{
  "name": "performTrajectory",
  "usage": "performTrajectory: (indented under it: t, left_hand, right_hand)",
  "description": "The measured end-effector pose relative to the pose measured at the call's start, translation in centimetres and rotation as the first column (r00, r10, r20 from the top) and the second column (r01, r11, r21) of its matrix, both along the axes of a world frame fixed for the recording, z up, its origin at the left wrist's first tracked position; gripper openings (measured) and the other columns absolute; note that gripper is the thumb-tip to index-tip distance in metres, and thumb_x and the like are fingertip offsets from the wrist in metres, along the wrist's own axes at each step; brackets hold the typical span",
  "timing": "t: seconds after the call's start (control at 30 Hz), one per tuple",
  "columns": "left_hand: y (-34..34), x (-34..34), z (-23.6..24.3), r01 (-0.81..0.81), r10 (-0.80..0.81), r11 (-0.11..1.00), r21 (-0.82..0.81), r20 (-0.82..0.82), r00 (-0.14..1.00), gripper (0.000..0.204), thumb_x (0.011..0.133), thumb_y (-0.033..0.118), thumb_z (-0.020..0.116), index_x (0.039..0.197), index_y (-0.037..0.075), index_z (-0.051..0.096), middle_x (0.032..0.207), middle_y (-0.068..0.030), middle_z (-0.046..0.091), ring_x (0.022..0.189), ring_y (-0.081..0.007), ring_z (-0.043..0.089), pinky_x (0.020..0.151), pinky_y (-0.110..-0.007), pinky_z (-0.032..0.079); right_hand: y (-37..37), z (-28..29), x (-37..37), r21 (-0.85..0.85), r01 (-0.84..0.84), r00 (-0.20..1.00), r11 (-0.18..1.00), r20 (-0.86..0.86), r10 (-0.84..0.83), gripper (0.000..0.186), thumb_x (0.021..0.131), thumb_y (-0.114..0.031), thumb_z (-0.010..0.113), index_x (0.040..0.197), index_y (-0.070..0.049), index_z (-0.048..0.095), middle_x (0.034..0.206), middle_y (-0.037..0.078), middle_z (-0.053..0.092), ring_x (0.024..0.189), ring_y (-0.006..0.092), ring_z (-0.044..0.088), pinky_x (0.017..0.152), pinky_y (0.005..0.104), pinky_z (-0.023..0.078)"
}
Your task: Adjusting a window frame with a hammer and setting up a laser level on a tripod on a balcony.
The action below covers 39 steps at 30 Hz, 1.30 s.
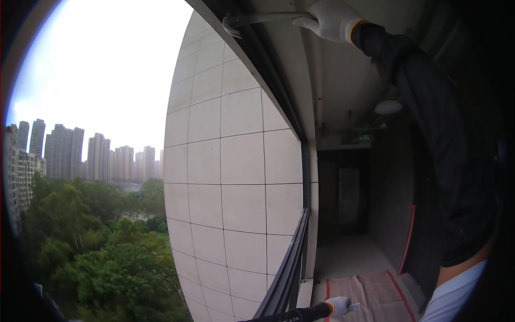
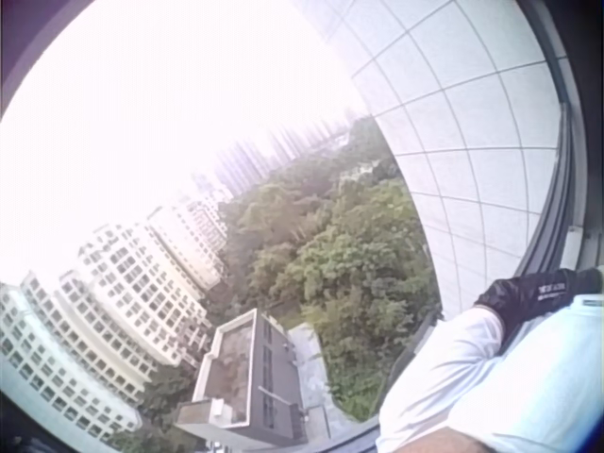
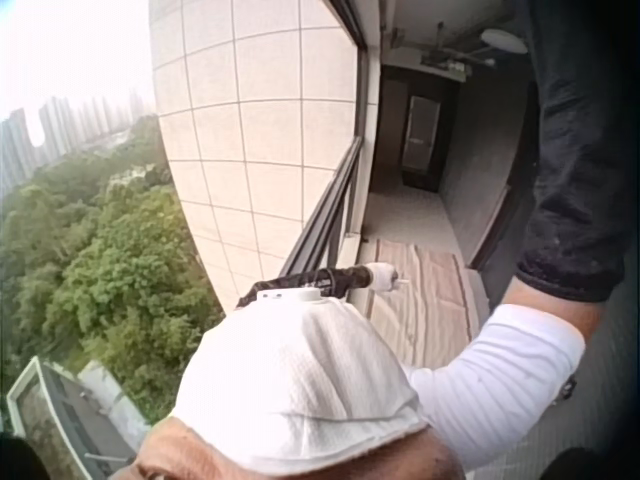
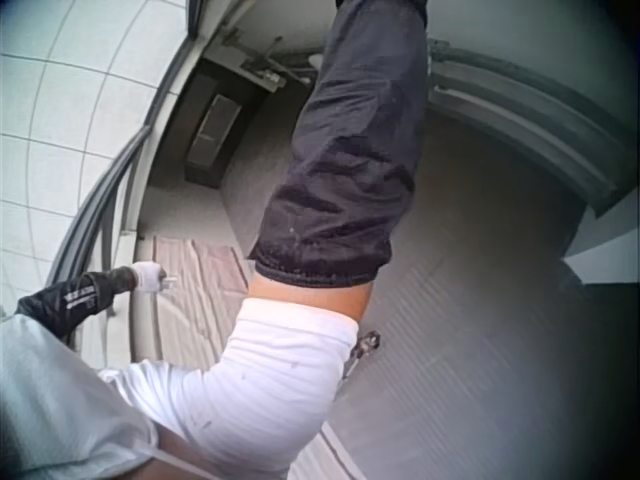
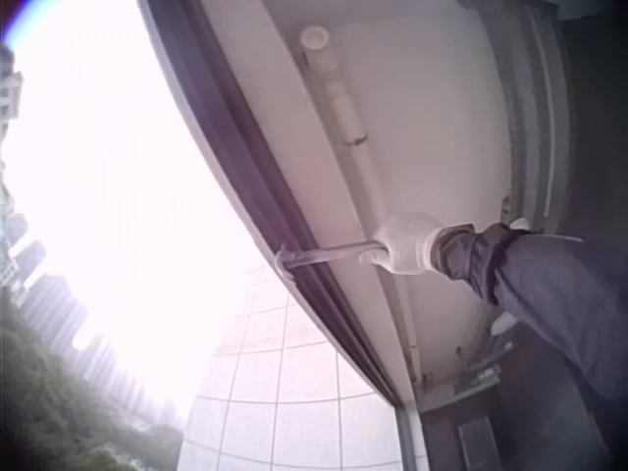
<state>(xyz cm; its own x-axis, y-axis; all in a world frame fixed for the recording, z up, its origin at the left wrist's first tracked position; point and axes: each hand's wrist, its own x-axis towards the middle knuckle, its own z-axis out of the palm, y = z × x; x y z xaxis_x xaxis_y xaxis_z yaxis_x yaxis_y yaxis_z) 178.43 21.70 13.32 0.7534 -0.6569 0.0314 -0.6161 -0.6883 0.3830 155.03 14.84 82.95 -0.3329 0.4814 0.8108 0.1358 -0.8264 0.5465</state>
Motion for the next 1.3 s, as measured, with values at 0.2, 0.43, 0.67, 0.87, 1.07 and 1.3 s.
performTrajectory:
  t: [0.2, 0.43, 0.67, 0.87, 1.07, 1.3]
  left_hand:
    - [-0.1, 1.2, -0.3, -0.015, 0.015, 1.0, 0.024, -0.003, 1.0, 0.06, 0.101, 0.055, 0.05, 0.097, 0.001, 0.074, 0.094, -0.0242, 0.073, 0.094, -0.0412, 0.07, 0.085, -0.048, 0.052]
    - [0.0, -0.8, 0.6, -0.094, 0.097, 0.994, -0.048, 0.067, 0.993, 0.05, 0.09, 0.054, 0.064, 0.086, 0.006, 0.076, 0.088, -0.0215, 0.072, 0.083, -0.0407, 0.069, 0.076, -0.052, 0.053]
    - [-0.2, 1.2, -2.0, -0.053, 0.056, 0.991, -0.124, 0.021, 0.998, 0.048, 0.093, 0.051, 0.062, 0.086, 0.006, 0.075, 0.086, -0.0206, 0.073, 0.081, -0.0411, 0.069, 0.075, -0.052, 0.054]
    - [-0.9, 0.7, 2.6, -0.259, -0.023, 0.871, -0.417, -0.561, 0.828, 0.046, 0.105, 0.047, 0.047, 0.102, 0.007, 0.069, 0.069, -0.0016, 0.058, 0.055, -0.0163, 0.057, 0.052, -0.034, 0.044]
    - [0.5, -0.6, 9.2, -0.457, -0.492, 0.399, -0.795, -0.606, 0.625, 0.042, 0.108, 0.047, 0.044, 0.119, 0.01, 0.059, 0.072, -0.0007, 0.057, 0.05, -0.0131, 0.054, 0.041, -0.027, 0.04]
    - [-4.0, 2.7, 7.4, -0.418, -0.544, 0.568, -0.709, -0.705, 0.455, 0.053, 0.102, 0.063, 0.045, 0.096, 0.011, 0.056, 0.065, -0.0041, 0.055, 0.046, -0.0157, 0.053, 0.042, -0.029, 0.041]
  right_hand:
    - [0.3, -0.2, 1.2, -0.025, -0.048, 0.998, 0.999, 0.03, 0.049, 0.056, 0.096, -0.056, 0.056, 0.09, -0.003, 0.073, 0.089, 0.024, 0.071, 0.086, 0.0454, 0.068, 0.077, 0.0543, 0.052]
    - [0.1, -0.6, 1.4, -0.106, -0.017, 0.997, 0.994, 0.07, 0.025, 0.054, 0.096, -0.054, 0.056, 0.091, -0.003, 0.072, 0.083, 0.024, 0.07, 0.082, 0.0455, 0.068, 0.074, 0.0555, 0.051]
    - [0.4, -1.2, 1.7, 0.056, -0.142, 0.99, 0.988, -0.013, 0.143, 0.05, 0.095, -0.053, 0.059, 0.088, -0.004, 0.07, 0.079, 0.023, 0.069, 0.08, 0.0454, 0.068, 0.073, 0.0554, 0.051]
    - [-2.0, -9.9, 9.4, -0.205, -0.283, 0.927, 0.937, -0.308, 0.213, 0.052, 0.099, -0.052, 0.06, 0.081, -0.004, 0.066, 0.057, 0.012, 0.056, 0.052, 0.0263, 0.057, 0.056, 0.0416, 0.044]
    - [-8.9, -33.0, 20.6, 0.457, -0.348, 0.015, 0.819, -0.87, 0.492, 0.034, 0.091, -0.032, 0.075, 0.078, -0.001, 0.067, 0.063, -0.001, 0.055, 0.056, 0.0085, 0.047, 0.056, 0.0308, 0.042]
    - [-18.2, -58.6, 25.0, 0.817, 0.339, -0.608, 0.466, -0.187, 0.772, 0.019, 0.096, -0.02, 0.069, 0.094, -0.002, 0.07, 0.063, 0.001, 0.058, 0.044, 0.0068, 0.048, 0.038, 0.0231, 0.034]
